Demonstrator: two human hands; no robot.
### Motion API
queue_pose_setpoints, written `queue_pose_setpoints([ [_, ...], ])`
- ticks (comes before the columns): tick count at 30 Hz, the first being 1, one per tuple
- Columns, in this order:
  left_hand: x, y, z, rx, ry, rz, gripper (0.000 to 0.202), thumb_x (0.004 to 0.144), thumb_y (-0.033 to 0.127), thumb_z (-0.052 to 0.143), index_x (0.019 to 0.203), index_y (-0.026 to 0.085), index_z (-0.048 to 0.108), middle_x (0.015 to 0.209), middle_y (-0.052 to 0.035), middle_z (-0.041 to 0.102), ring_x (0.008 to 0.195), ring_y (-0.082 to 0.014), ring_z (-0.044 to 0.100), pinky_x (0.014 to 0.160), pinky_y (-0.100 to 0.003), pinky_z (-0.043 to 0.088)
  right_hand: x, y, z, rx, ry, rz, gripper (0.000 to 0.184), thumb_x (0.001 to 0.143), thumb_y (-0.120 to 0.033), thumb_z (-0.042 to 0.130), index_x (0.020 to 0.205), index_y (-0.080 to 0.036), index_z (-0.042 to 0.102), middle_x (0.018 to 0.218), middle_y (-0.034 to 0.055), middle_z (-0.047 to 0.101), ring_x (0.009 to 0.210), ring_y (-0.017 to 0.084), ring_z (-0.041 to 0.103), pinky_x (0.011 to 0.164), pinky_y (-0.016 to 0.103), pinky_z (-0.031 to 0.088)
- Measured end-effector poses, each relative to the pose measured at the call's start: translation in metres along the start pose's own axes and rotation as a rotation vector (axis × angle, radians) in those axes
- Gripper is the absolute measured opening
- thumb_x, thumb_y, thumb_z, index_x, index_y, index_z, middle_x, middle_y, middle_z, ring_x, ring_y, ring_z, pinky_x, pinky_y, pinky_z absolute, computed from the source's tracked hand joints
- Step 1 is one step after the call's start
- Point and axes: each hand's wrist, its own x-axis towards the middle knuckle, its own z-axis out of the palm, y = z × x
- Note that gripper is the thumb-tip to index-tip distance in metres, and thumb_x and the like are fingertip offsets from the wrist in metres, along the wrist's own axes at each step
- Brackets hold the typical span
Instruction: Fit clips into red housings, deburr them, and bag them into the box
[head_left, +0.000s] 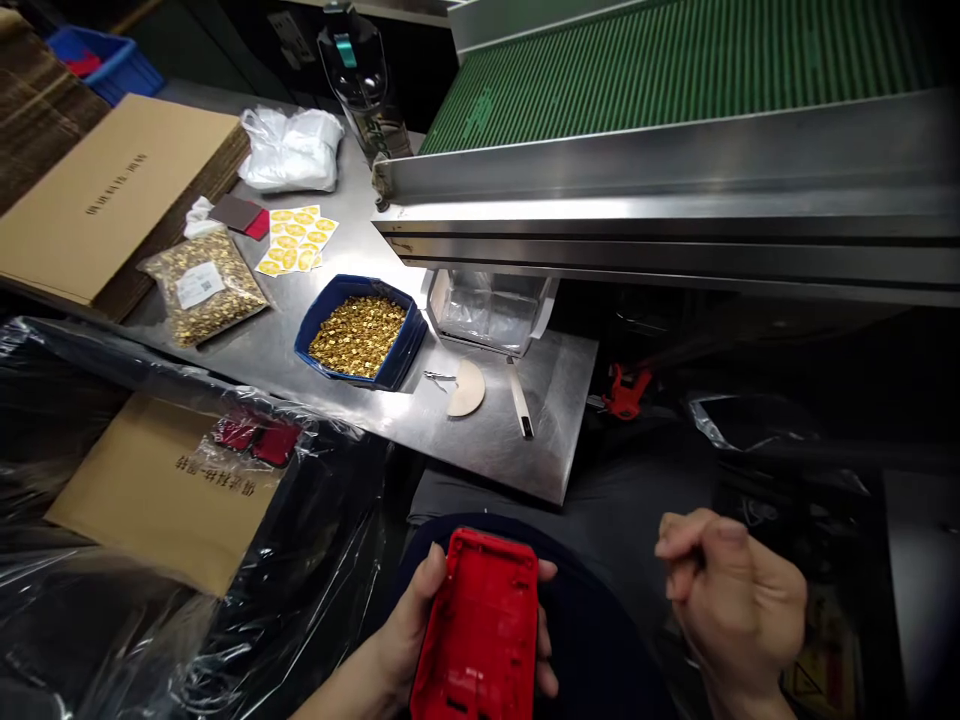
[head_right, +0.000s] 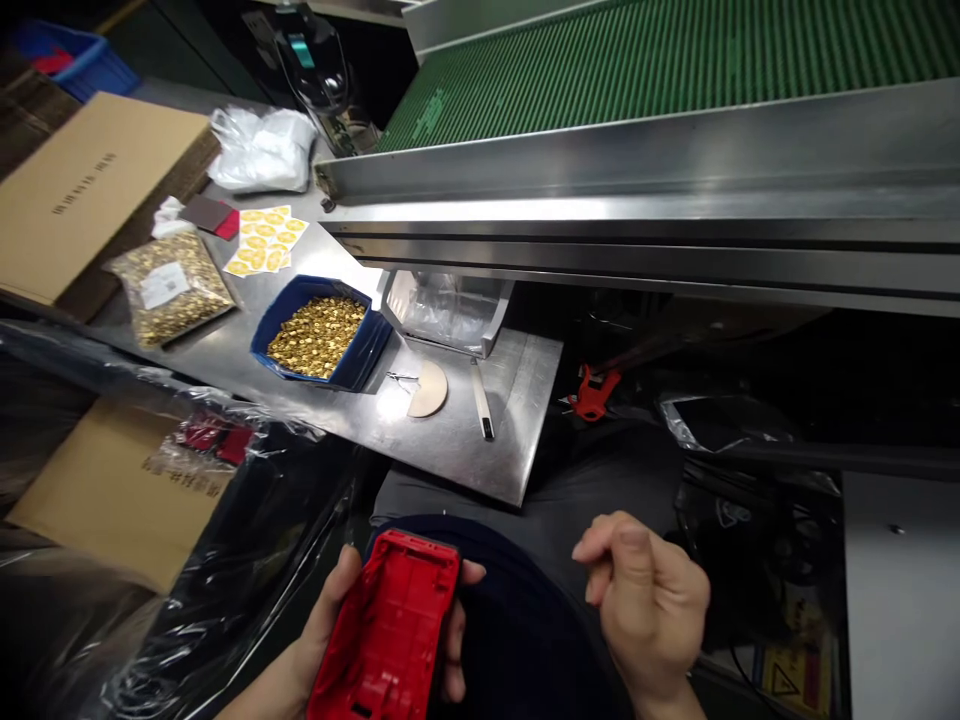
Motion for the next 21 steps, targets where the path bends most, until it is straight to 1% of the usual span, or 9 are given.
queue_pose_setpoints([
  [2, 0.0, 0.002, 0.002, -0.006, 0.021, -0.021, 0.106, 0.076, 0.083, 0.058, 0.144, 0.003, 0.05, 0.109, -0.021, 0.073, 0.098, -0.0333, 0.075, 0.085, -0.036, 0.056, 0.0, -0.008, 0.005, -0.119, -0.265, -0.041, 0.031, 0.103, -0.043, 0.052, 0.098, -0.022, 0.075, 0.073, 0.0007, 0.072, 0.062, 0.012, 0.068, 0.06, 0.019, 0.053],
  [3, -0.001, 0.003, 0.002, -0.007, 0.03, -0.027, 0.104, 0.076, 0.083, 0.059, 0.143, 0.003, 0.052, 0.109, -0.0212, 0.074, 0.098, -0.0328, 0.074, 0.085, -0.036, 0.056, -0.001, -0.013, 0.01, -0.14, -0.449, -0.075, 0.037, 0.102, -0.051, 0.051, 0.114, -0.024, 0.073, 0.092, 0.0045, 0.076, 0.08, 0.017, 0.073, 0.073, 0.023, 0.057],
  [5, -0.003, 0.008, 0.004, -0.006, 0.03, -0.043, 0.101, 0.076, 0.083, 0.059, 0.134, 0.0, 0.06, 0.11, -0.0227, 0.073, 0.099, -0.032, 0.074, 0.083, -0.033, 0.057, -0.003, -0.019, 0.02, -0.096, -0.745, -0.163, 0.057, 0.099, -0.064, 0.044, 0.135, -0.024, 0.063, 0.121, 0.0097, 0.072, 0.105, 0.023, 0.071, 0.089, 0.029, 0.057],
  [6, -0.004, 0.011, 0.005, -0.007, 0.028, -0.033, 0.099, 0.076, 0.083, 0.058, 0.13, -0.001, 0.063, 0.11, -0.0228, 0.073, 0.098, -0.0316, 0.074, 0.082, -0.033, 0.057, -0.004, -0.019, 0.025, -0.061, -0.784, -0.193, 0.058, 0.099, -0.065, 0.041, 0.134, -0.023, 0.063, 0.119, 0.0097, 0.073, 0.102, 0.022, 0.072, 0.087, 0.029, 0.058],
  [9, -0.012, 0.025, 0.008, -0.012, 0.088, 0.089, 0.096, 0.08, 0.083, 0.053, 0.133, 0.003, 0.061, 0.108, -0.0197, 0.073, 0.095, -0.0306, 0.074, 0.084, -0.036, 0.057, 0.004, -0.008, 0.041, -0.112, -0.531, -0.165, 0.038, 0.106, -0.047, 0.04, 0.105, -0.022, 0.07, 0.069, -0.0009, 0.071, 0.057, 0.012, 0.067, 0.06, 0.02, 0.054],
  [11, -0.02, 0.034, 0.009, 0.015, 0.175, 0.183, 0.092, 0.083, 0.081, 0.051, 0.14, 0.009, 0.056, 0.11, -0.0178, 0.072, 0.097, -0.0309, 0.073, 0.09, -0.042, 0.055, 0.02, 0.0, 0.06, -0.296, -0.402, -0.141, 0.032, 0.108, -0.036, 0.04, 0.096, -0.021, 0.067, 0.059, -0.0039, 0.062, 0.05, 0.011, 0.06, 0.054, 0.02, 0.049],
  [16, -0.044, 0.036, 0.01, 0.273, 0.327, 0.184, 0.081, 0.081, 0.064, 0.071, 0.141, 0.012, 0.054, 0.135, -0.0263, 0.062, 0.121, -0.0387, 0.063, 0.105, -0.051, 0.045, 0.072, 0.0, 0.151, -0.505, -0.521, -0.334, 0.02, 0.103, -0.031, 0.051, 0.105, -0.019, 0.068, 0.104, 0.0054, 0.071, 0.096, 0.018, 0.067, 0.084, 0.03, 0.054],
  [19, -0.053, 0.032, 0.009, 0.411, 0.324, 0.162, 0.083, 0.074, 0.043, 0.085, 0.144, 0.016, 0.049, 0.14, -0.027, 0.059, 0.126, -0.0418, 0.059, 0.103, -0.053, 0.046, 0.093, -0.006, 0.21, -0.575, -0.563, -0.395, 0.024, 0.099, -0.033, 0.061, 0.115, -0.016, 0.065, 0.119, 0.0079, 0.066, 0.111, 0.023, 0.063, 0.096, 0.045, 0.053],
  [21, -0.056, 0.032, 0.008, 0.419, 0.262, 0.162, 0.081, 0.072, 0.045, 0.085, 0.139, 0.011, 0.054, 0.138, -0.0292, 0.059, 0.122, -0.0415, 0.063, 0.098, -0.048, 0.05, 0.103, -0.007, 0.237, -0.61, -0.582, -0.392, 0.026, 0.097, -0.034, 0.064, 0.117, -0.016, 0.065, 0.121, 0.0083, 0.065, 0.109, 0.023, 0.064, 0.095, 0.047, 0.054],
])
